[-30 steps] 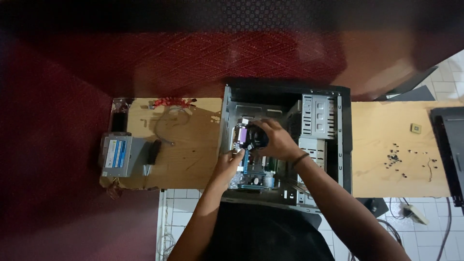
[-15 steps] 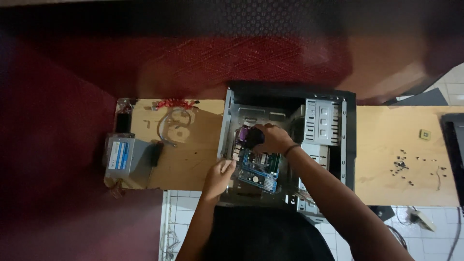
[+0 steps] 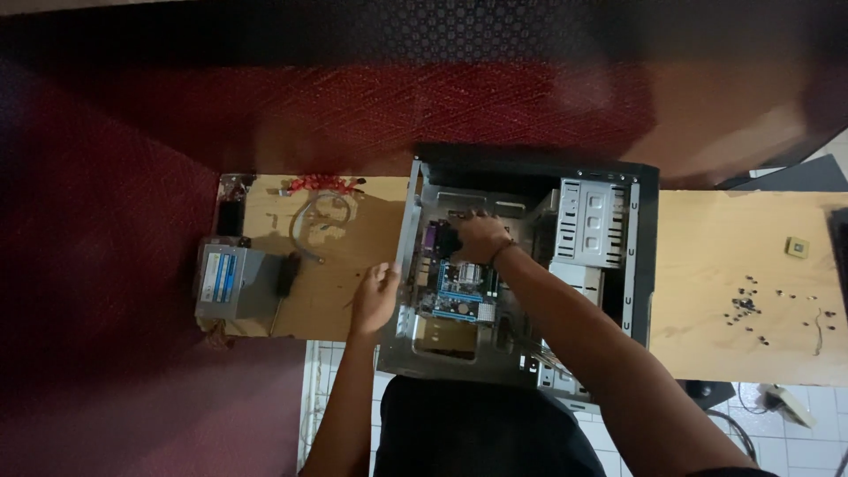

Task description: The person presses a fan onto a motherboard inside a computer case and then uses a screwdriver to tighten screws on the board.

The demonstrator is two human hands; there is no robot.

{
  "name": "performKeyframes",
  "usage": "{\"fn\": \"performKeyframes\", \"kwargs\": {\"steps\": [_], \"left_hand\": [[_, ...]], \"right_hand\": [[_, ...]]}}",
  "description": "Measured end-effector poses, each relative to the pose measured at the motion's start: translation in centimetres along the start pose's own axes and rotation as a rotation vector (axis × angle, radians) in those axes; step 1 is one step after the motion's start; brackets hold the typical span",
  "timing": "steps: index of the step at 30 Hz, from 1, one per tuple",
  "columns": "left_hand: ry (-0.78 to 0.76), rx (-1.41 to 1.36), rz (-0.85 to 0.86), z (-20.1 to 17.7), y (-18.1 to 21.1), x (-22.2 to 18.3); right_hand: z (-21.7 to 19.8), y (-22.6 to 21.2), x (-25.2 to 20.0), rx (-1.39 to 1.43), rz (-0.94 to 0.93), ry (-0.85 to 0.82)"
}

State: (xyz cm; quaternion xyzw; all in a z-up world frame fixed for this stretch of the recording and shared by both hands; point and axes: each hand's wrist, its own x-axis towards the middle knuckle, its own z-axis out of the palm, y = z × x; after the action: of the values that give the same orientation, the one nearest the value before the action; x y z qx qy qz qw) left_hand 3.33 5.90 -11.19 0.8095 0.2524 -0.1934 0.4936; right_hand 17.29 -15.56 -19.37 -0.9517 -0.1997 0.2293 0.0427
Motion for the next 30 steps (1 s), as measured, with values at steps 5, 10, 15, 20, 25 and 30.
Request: {"fn": "performKeyframes", "kwargs": {"steps": [5, 10, 15, 20, 25, 30], "left_hand": [[0.009, -0.02, 0.006, 1.0, 1.6, -0.4], [0.061, 0.037, -0.031, 1.8, 1.2, 0.1], [0.104, -0.047, -0.017, 2.7, 0.5, 0.0], [0.186, -0.059, 0.061, 3.5, -1.0, 0.6], [0.197, -0.073, 0.078, 3.4, -1.2, 0.3], [0.259, -0.075, 0.122, 3.9, -1.5, 0.5]], "right_hand": [[0.1, 0.2, 0.4, -0.039, -0.051, 0.001], [-1.1, -0.3, 0.3, -0.058, 0.005, -0.018], [-0.1, -0.2, 0.9, -0.138, -0.027, -0.062], [1.5, 0.2, 2.1, -0.06, -0.041, -0.081], [2.0, -0.2, 2.2, -0.069, -0.038, -0.068], [2.0, -0.7, 1.9, -0.089, -0.052, -0.011]]}}
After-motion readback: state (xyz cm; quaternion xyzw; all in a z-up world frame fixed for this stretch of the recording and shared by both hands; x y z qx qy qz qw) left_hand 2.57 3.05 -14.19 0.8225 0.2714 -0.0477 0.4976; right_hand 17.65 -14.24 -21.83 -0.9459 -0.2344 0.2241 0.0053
